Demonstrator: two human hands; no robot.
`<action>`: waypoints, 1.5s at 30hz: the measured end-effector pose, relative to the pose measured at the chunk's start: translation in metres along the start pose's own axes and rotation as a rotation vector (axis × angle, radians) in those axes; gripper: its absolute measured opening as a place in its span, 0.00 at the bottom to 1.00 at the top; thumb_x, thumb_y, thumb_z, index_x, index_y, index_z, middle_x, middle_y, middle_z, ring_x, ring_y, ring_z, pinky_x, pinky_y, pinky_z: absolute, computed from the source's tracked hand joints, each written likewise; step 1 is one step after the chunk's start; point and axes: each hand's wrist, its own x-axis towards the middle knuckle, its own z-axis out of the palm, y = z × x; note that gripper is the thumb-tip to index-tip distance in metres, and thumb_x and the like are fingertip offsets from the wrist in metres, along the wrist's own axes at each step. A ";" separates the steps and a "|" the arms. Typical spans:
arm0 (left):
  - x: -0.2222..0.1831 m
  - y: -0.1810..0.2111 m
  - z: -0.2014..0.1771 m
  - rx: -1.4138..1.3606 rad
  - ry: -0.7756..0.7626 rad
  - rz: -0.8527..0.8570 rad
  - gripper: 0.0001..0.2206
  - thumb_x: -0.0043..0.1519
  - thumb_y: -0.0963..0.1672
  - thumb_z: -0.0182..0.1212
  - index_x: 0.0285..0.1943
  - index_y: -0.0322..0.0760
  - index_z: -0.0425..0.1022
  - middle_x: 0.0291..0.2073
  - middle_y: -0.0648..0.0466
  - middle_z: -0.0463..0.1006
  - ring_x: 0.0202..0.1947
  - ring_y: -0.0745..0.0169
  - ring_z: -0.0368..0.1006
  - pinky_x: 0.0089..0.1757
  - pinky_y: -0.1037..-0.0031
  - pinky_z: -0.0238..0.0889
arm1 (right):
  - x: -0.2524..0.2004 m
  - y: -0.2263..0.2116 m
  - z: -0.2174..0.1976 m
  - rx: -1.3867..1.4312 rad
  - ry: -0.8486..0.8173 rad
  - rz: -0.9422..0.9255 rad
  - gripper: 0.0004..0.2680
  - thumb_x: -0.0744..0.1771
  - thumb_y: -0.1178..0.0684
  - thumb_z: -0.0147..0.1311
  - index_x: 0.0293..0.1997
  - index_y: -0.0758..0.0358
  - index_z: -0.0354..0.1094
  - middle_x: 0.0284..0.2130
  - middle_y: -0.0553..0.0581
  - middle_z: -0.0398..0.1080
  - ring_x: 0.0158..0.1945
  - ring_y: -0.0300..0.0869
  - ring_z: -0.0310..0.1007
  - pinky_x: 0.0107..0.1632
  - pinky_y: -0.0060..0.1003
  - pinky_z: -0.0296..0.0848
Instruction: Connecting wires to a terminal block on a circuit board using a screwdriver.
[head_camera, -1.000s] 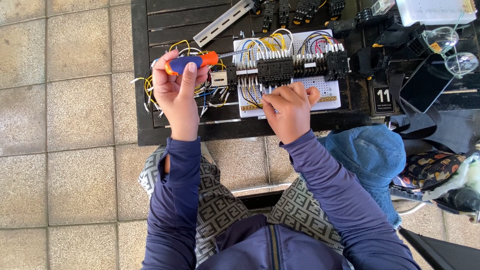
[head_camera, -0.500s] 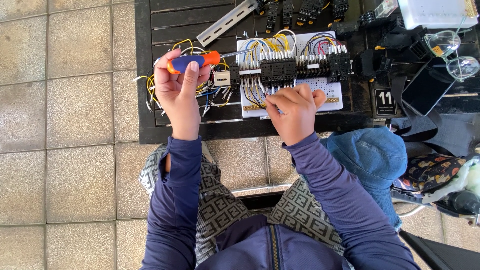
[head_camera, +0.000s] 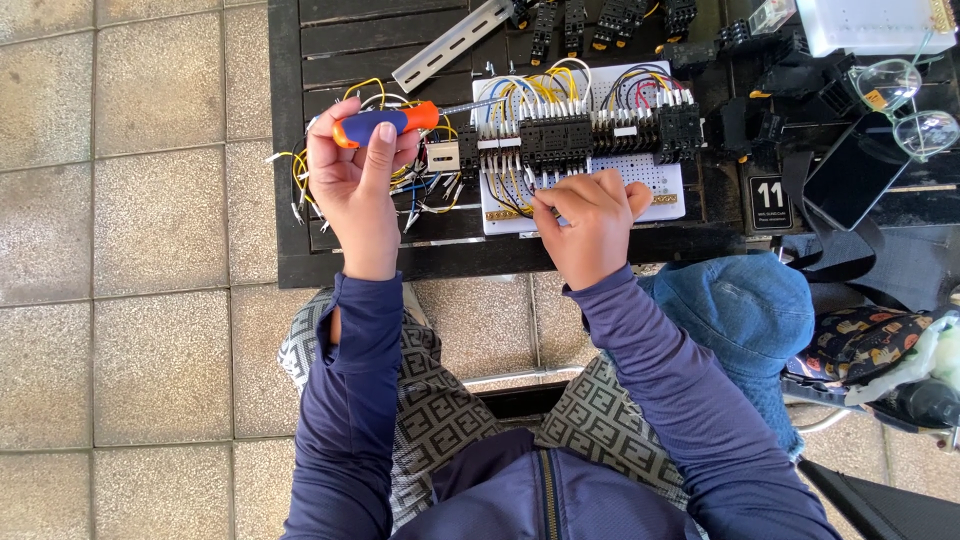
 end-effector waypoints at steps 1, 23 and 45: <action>0.000 -0.001 0.000 0.000 0.000 0.000 0.13 0.66 0.42 0.67 0.55 0.40 0.69 0.47 0.43 0.76 0.37 0.47 0.84 0.43 0.67 0.82 | 0.000 0.000 0.001 0.000 0.000 0.000 0.04 0.63 0.55 0.72 0.31 0.50 0.79 0.32 0.41 0.77 0.41 0.41 0.65 0.47 0.45 0.47; -0.010 0.004 0.008 0.013 -0.071 0.058 0.17 0.68 0.38 0.65 0.62 0.42 0.67 0.50 0.48 0.74 0.47 0.52 0.80 0.47 0.62 0.84 | -0.001 0.006 0.006 0.027 -0.052 0.004 0.03 0.66 0.52 0.68 0.33 0.49 0.79 0.30 0.42 0.74 0.39 0.42 0.66 0.46 0.44 0.46; -0.016 0.005 0.034 0.080 -0.283 0.179 0.19 0.72 0.36 0.60 0.68 0.43 0.60 0.52 0.42 0.73 0.45 0.55 0.81 0.49 0.68 0.81 | -0.002 0.002 0.029 -0.031 0.033 0.159 0.06 0.64 0.51 0.61 0.25 0.47 0.69 0.24 0.40 0.70 0.33 0.42 0.65 0.43 0.44 0.47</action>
